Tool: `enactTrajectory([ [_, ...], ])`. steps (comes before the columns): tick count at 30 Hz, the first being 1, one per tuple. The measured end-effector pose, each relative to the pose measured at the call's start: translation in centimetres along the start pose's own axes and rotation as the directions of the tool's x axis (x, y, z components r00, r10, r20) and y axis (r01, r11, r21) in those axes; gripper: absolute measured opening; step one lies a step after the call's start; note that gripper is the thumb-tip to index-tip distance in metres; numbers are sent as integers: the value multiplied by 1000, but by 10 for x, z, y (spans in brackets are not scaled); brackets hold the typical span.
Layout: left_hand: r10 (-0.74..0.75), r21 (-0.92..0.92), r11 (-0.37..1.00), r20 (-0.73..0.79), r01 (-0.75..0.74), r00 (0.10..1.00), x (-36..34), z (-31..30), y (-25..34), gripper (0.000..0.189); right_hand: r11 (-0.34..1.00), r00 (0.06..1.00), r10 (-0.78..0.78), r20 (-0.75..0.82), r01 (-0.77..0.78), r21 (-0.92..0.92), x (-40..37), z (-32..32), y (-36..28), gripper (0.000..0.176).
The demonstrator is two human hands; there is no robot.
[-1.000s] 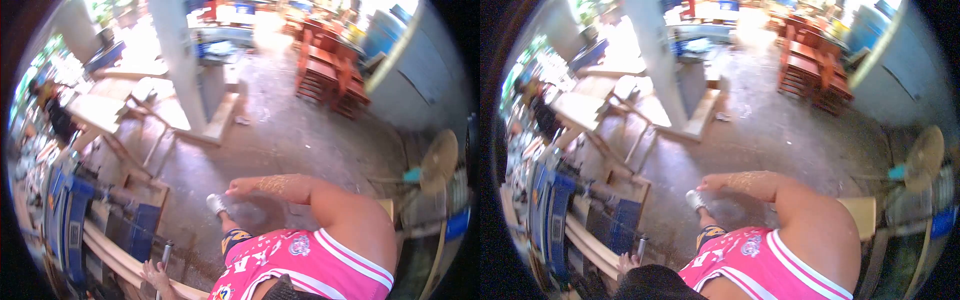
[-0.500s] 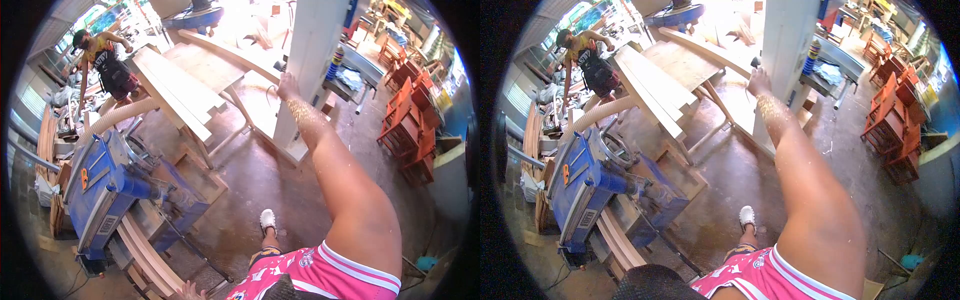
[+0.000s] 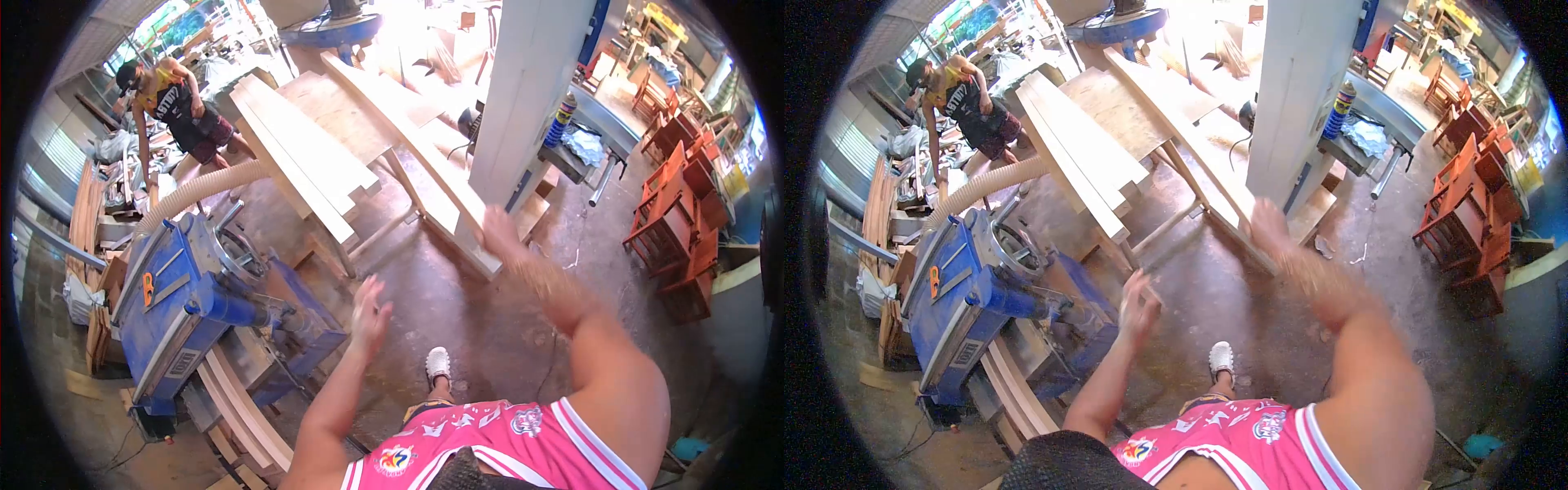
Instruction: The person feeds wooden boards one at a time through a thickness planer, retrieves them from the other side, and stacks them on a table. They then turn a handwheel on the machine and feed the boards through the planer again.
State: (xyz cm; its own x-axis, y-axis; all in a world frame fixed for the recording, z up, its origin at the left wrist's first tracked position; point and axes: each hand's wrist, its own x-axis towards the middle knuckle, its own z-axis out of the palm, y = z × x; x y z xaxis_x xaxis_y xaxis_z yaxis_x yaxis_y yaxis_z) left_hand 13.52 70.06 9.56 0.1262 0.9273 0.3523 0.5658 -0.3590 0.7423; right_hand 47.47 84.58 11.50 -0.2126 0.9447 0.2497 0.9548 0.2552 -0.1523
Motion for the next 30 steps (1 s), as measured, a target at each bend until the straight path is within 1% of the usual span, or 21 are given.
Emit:
enactTrajectory([
  [2,-131,-281,952,-10,123,991,52,60,-6,65,999,994,-14,104,10,40,-94,-22,7,38],
  [3,-216,-416,886,19,204,976,73,88,-8,71,985,954,167,247,-172,-4,-140,-43,5,37],
  [4,-363,-657,671,113,344,925,90,118,-6,75,998,999,42,-9,-41,41,-195,-64,-1,38],
  [5,-466,-816,373,246,441,850,105,143,-5,79,976,967,216,139,-219,8,-247,-74,1,41],
  [6,-504,-871,81,383,484,774,116,163,-8,82,973,957,233,171,-231,-32,-298,-88,5,43],
  [7,-495,-851,-216,518,479,697,128,180,-6,86,933,913,356,200,-361,-13,-340,-118,-8,43],
  [9,-391,-841,-333,534,426,749,135,202,10,88,881,838,448,312,-474,8,-434,-152,-12,47],
  [10,-275,-852,-396,467,344,840,134,227,-3,91,844,793,503,344,-536,0,-482,-163,-14,50],
  [12,-259,-779,-509,544,366,798,125,219,40,90,799,737,560,378,-601,-14,-573,-182,-18,54],
  [14,-218,-767,-515,549,383,807,88,232,57,94,645,657,674,337,-746,164,-653,-188,-18,55],
  [15,-72,-733,-540,530,414,845,56,241,64,91,642,655,676,337,-748,165,-694,-190,-14,55],
  [16,82,-700,-554,493,450,866,32,248,75,88,413,521,782,342,-844,342,-732,-188,-7,52],
  [17,62,-747,-509,464,428,884,7,251,92,86,146,365,849,382,-857,495,-766,-188,-6,49],
  [18,67,-748,-506,463,430,884,-18,241,125,86,144,366,850,380,-854,500,-792,-196,0,49],
  [20,-46,-746,-473,552,468,833,-65,202,208,83,-154,348,790,505,-685,712,-830,-223,11,40],
  [22,26,-770,-411,525,488,851,-102,197,233,82,-175,432,743,512,-612,771,-905,-207,35,37],
  [24,424,-737,-455,314,500,849,-125,195,250,84,-578,265,551,791,-562,591,-962,-200,53,46],
  [25,274,-711,-567,314,416,909,-141,182,288,78,-642,182,425,887,-630,437,-979,-199,61,57],
  [26,268,-720,-561,309,408,913,-156,176,300,78,-639,190,417,889,-635,435,-996,-199,64,57],
  [28,-34,-876,-323,390,360,920,-188,161,315,58,-714,103,275,956,-644,275,-1013,-207,66,59],
  [30,-80,-874,-337,398,351,914,-220,142,325,49,-698,105,223,969,-677,234,-1041,-189,84,59],
])
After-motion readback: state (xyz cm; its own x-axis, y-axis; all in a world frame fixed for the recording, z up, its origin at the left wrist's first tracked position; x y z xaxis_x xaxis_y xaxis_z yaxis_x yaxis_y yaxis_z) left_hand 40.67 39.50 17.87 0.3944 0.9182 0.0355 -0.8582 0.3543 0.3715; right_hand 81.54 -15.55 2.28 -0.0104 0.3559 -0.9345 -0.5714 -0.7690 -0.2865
